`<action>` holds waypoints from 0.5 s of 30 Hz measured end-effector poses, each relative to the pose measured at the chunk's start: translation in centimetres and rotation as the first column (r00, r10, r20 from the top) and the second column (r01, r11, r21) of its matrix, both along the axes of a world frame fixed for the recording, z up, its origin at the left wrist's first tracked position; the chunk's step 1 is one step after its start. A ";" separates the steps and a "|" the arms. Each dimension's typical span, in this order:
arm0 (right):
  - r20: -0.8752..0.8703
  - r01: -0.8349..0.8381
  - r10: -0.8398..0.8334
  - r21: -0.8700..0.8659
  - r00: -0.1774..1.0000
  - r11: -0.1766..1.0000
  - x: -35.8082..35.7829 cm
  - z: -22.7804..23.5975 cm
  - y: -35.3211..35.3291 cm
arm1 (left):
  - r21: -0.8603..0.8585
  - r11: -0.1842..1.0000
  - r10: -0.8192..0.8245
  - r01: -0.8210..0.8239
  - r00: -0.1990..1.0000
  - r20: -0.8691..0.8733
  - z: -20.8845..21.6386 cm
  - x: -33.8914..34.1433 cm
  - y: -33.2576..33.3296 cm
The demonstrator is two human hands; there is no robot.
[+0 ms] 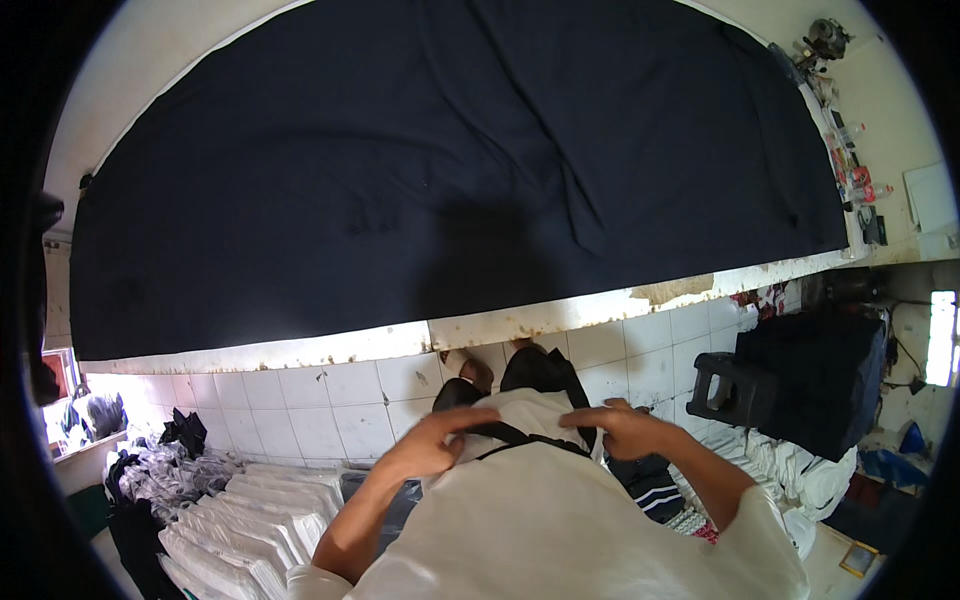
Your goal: The person lays a large piece of black fabric on a table, smooths it, and cuts it into sections using shears. They repeatedly fold and align the fabric before cutting.
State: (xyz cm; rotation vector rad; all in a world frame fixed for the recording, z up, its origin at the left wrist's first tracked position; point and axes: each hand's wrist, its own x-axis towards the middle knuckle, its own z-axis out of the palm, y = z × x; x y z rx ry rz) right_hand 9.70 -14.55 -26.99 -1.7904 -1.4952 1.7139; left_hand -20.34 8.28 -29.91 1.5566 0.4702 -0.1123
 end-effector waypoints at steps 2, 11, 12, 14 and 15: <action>0.285 -0.032 0.001 0.103 0.958 0.994 -1.1 -0.6 -4.2 | 0.020 0.986 -0.167 0.165 0.982 0.085 -1.3 -0.1 -0.6; 0.515 -0.135 0.345 -0.401 0.785 0.906 -1.2 -2.9 -7.1 | 0.075 0.973 0.218 -0.218 0.976 0.007 3.8 2.2 4.3; 0.424 -0.148 0.380 -0.485 0.822 0.862 -0.1 -1.7 -5.8 | 0.190 0.943 0.258 -0.273 0.961 0.102 5.7 2.6 5.9; 0.664 -0.122 0.267 -0.257 0.698 0.959 1.9 1.4 -2.2 | 0.309 0.831 0.367 -0.462 0.874 0.320 10.2 3.6 9.1; 0.787 -0.083 0.114 -0.080 0.607 0.993 2.8 3.4 -0.3 | 0.413 0.749 0.327 -0.518 0.831 0.451 12.7 3.9 11.2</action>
